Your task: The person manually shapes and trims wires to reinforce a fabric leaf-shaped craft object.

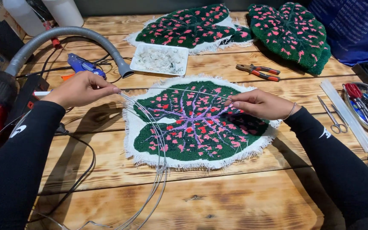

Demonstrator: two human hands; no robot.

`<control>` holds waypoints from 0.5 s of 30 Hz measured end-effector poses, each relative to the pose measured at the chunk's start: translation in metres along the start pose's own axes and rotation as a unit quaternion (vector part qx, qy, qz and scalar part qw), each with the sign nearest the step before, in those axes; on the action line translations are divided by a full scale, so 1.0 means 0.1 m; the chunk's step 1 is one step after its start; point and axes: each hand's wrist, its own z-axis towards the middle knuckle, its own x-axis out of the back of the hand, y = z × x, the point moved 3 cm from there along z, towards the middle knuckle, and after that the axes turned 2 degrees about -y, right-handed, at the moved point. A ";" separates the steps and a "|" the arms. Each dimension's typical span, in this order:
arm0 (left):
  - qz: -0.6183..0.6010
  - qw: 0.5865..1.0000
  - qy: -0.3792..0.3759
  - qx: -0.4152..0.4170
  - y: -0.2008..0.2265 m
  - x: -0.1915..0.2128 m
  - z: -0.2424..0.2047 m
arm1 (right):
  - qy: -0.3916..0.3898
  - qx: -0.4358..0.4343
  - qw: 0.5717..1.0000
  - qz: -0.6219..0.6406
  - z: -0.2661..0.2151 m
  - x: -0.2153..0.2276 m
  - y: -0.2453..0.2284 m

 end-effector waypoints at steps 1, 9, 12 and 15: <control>-0.001 1.000 -0.001 0.001 0.00 0.00 -0.01 | -0.001 0.000 1.000 0.001 0.01 -0.03 0.01; -0.027 0.993 0.087 0.070 -0.17 -0.03 -0.09 | -0.023 -0.154 0.950 0.271 0.10 -0.20 0.10; -0.058 0.992 0.101 0.051 -0.19 -0.02 -0.11 | -0.050 -0.144 0.929 0.336 0.13 -0.25 0.10; -0.083 0.988 0.092 0.087 -0.18 0.01 -0.15 | -0.061 -0.128 0.935 0.326 0.15 -0.25 -0.04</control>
